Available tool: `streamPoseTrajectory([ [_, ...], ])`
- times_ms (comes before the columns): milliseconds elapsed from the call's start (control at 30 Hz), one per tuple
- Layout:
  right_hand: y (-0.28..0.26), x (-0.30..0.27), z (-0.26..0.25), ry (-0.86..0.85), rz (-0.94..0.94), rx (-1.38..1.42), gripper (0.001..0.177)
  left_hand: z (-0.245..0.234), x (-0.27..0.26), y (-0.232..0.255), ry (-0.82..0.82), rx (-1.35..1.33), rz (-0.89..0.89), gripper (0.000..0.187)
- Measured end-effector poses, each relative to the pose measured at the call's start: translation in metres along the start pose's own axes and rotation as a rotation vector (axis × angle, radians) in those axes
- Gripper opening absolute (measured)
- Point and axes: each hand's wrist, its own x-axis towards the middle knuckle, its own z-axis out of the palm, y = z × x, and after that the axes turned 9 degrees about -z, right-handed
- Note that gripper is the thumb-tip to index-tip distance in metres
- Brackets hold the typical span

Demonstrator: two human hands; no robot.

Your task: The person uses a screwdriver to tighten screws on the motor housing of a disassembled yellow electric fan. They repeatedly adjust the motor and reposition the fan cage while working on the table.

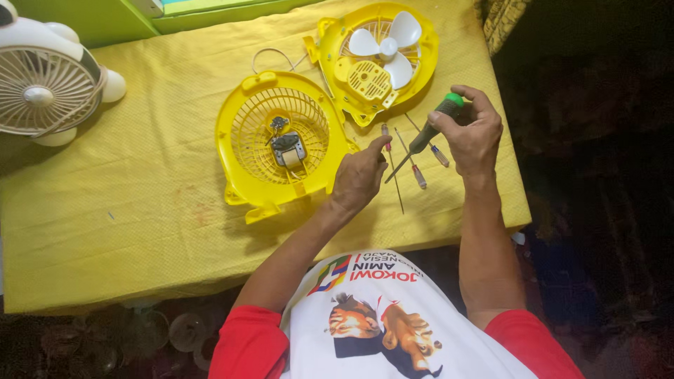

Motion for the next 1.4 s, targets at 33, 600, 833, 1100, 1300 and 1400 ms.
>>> streamPoseTrajectory([
  [33, 0.006, -0.001, -0.004, 0.004, 0.03, -0.032, 0.048, 0.01, 0.0, 0.0, -0.03, -0.046, -0.017, 0.049],
  [600, 0.092, 0.013, 0.015, -0.353, 0.279, -0.206, 0.072, 0.119, 0.002, -0.071, 0.034, -0.136, -0.423, 0.044],
  [833, 0.118, 0.008, 0.037, -0.308, 0.195, -0.33, 0.066, 0.116, -0.007, -0.067, 0.07, -0.142, -0.372, 0.041],
  [1100, 0.131, -0.001, 0.05, -0.263, 0.195, -0.285, 0.056, 0.104, -0.014, -0.049, 0.032, -0.12, -0.288, 0.035],
  [1300, 0.145, -0.009, 0.055, -0.229, 0.107, -0.35, 0.054, 0.086, -0.018, -0.023, -0.007, -0.164, -0.218, 0.031],
  [1400, 0.144, -0.012, 0.057, -0.188, 0.049, -0.375, 0.05, 0.072, -0.018, -0.011, -0.002, -0.209, -0.211, 0.026],
])
